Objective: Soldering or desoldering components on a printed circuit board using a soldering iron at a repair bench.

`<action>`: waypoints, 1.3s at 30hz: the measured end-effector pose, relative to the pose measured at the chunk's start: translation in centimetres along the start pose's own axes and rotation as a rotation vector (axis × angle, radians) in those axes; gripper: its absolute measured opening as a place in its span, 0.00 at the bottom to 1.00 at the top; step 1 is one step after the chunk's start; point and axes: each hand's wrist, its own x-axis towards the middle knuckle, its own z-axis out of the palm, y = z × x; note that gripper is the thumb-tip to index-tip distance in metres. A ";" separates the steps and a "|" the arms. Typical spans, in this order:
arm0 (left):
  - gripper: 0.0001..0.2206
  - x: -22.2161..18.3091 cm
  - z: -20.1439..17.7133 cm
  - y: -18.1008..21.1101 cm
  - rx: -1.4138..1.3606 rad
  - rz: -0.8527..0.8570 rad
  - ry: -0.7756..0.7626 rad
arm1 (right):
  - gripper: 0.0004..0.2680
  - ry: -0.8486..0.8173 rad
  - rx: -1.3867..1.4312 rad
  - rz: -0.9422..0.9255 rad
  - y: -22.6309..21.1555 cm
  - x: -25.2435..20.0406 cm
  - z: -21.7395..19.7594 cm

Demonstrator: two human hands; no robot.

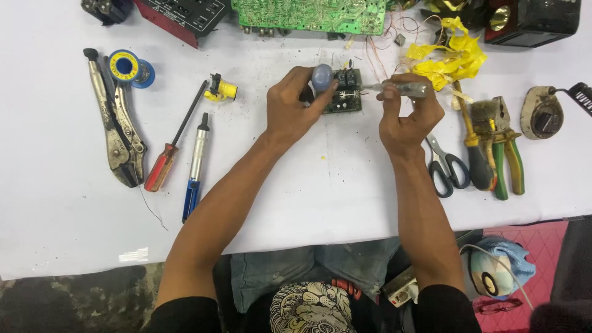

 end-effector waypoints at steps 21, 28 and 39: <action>0.12 -5.7 -7.2 2.8 0.678 0.137 -0.325 | 0.13 -0.302 -0.772 -0.124 -0.8 -5.6 -15.0; 0.07 -6.9 -6.8 1.2 0.774 0.192 -0.353 | 0.09 -0.390 -0.879 -0.095 2.9 -8.5 -15.7; 0.15 -7.8 -6.9 1.5 0.743 0.243 -0.155 | 0.12 -0.400 -0.608 -0.101 -4.2 -3.2 -6.9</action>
